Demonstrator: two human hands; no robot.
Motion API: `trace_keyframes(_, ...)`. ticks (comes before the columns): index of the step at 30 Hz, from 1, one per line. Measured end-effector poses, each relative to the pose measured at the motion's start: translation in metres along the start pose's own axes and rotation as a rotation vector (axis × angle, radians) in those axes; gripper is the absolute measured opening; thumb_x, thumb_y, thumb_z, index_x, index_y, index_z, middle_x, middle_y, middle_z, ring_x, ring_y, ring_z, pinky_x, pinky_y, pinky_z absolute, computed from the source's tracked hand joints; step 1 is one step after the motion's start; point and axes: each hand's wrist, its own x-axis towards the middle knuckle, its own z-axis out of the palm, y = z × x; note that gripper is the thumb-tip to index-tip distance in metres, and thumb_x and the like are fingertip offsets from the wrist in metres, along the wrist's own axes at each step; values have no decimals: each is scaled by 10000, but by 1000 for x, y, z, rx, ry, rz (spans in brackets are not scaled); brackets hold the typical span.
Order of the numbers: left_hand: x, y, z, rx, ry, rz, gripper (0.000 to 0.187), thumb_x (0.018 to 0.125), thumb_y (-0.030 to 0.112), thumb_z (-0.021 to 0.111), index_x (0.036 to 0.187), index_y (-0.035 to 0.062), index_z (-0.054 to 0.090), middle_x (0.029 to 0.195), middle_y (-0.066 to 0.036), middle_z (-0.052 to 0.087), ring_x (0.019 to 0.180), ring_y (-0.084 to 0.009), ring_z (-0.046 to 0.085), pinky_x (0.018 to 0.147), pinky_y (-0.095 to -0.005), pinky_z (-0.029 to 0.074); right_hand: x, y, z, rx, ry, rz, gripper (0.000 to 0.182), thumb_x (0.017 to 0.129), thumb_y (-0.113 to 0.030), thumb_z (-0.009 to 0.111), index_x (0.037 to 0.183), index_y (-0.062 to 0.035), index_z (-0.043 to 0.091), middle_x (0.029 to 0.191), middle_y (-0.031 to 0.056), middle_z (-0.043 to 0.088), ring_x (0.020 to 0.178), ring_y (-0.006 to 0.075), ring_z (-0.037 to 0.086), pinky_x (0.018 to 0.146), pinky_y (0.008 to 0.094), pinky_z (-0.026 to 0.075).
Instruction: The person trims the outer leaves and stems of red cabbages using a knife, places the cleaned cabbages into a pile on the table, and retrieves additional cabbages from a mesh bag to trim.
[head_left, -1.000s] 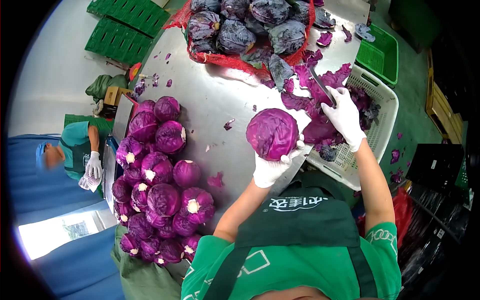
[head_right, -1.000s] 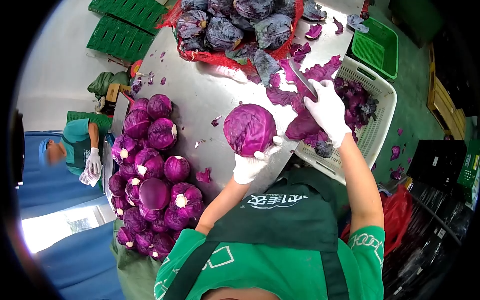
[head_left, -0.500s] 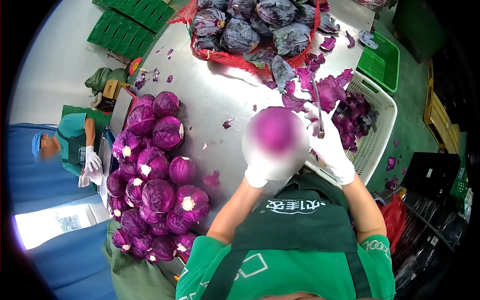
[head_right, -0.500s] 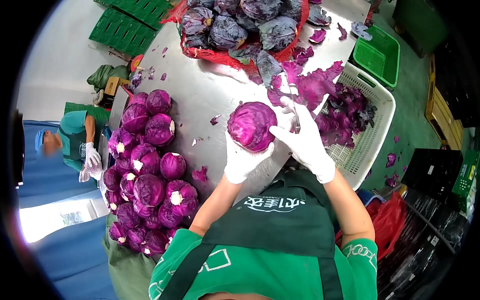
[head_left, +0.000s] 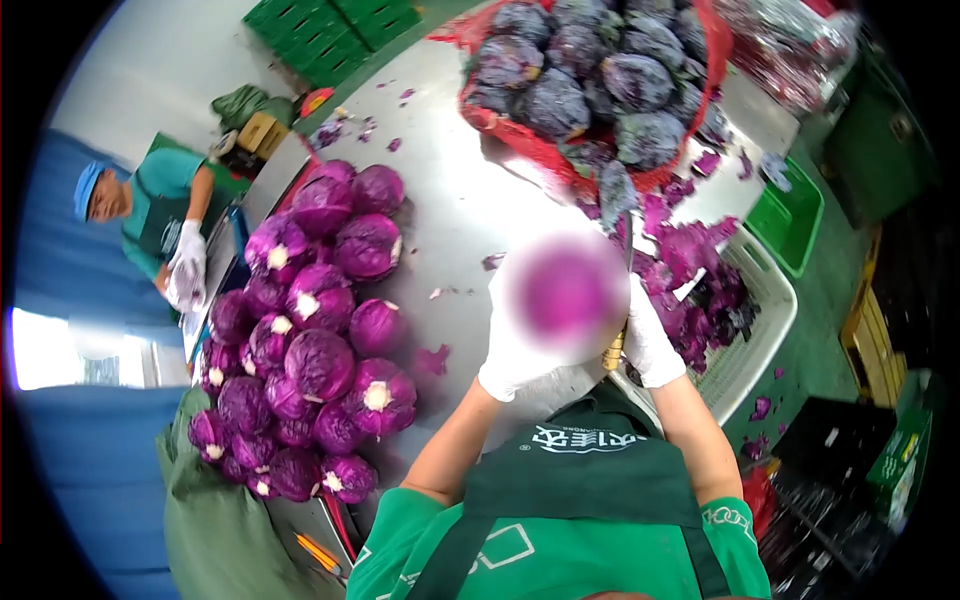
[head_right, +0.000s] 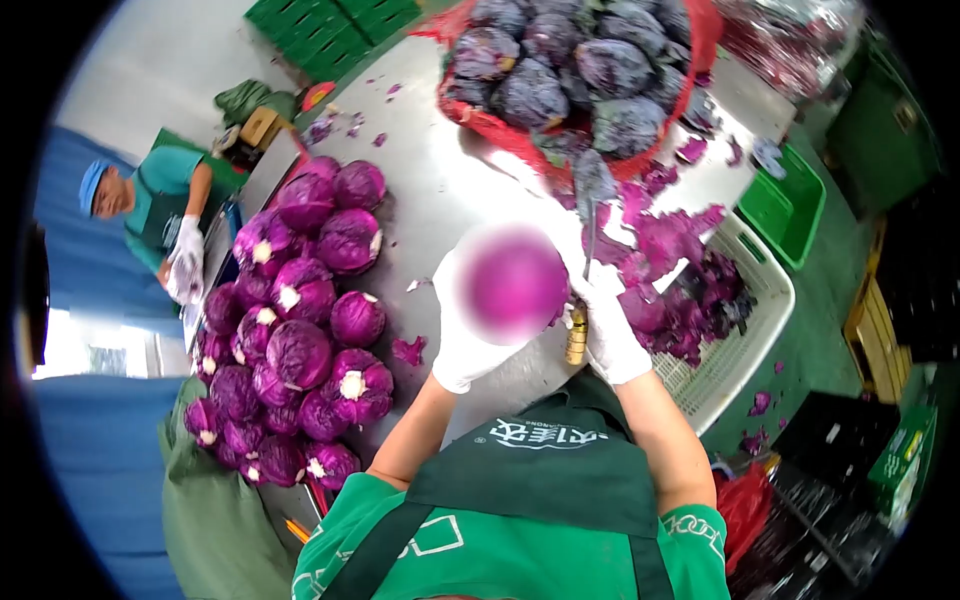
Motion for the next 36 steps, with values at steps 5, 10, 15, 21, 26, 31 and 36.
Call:
trace_keyframes(5,-1,3,-50,0,150,-18,982,615,242,911,1427,35,397,1374,-135,510,1260,-269,513,1074,-414,397,9,6,26,-226,-78,-10,147,967,-174,595,1069,-70,577,820,-8,587,649,65,549,513,200,435)
trace_keyframes(10,-12,7,-155,-45,536,-126,1021,642,188,903,1466,47,318,1393,-111,449,1316,-251,440,1119,-387,351,28,27,29,-285,-171,244,307,979,-203,582,1234,-32,605,1005,52,695,761,79,630,542,180,440)
trace_keyframes(15,-10,27,-309,360,865,-449,826,693,243,870,1379,35,459,1363,-144,468,1256,-255,481,1081,-368,393,43,40,29,-394,-216,326,268,989,-247,585,1178,-59,616,937,37,700,714,73,625,547,184,435)
trace_keyframes(21,-77,-25,-429,1144,781,-753,907,576,377,886,1359,114,510,1287,-188,507,1224,-331,489,1080,-415,398,52,56,32,-499,-225,422,276,999,-301,567,1160,-81,608,900,14,692,697,66,615,519,188,400)
trace_keyframes(26,-71,-37,-441,1106,587,-489,873,564,334,875,1299,39,507,1258,-170,549,1213,-327,511,1097,-397,376,62,76,37,-539,-261,476,305,1007,-321,551,1170,-66,595,886,16,686,700,74,621,519,192,418)
trace_keyframes(31,-39,-51,-451,1065,199,-670,867,638,370,829,1368,54,482,1351,-213,508,1266,-380,479,1100,-416,373,61,74,57,-541,-251,466,304,1005,-286,556,1183,-41,590,899,33,690,701,79,631,509,188,430)
trace_keyframes(36,-17,-53,-483,937,-88,-941,903,788,500,741,1494,79,368,1472,-230,413,1293,-337,490,1107,-404,380,55,61,48,-525,-219,421,272,983,-196,583,1195,-26,583,903,53,690,680,81,618,496,188,425)
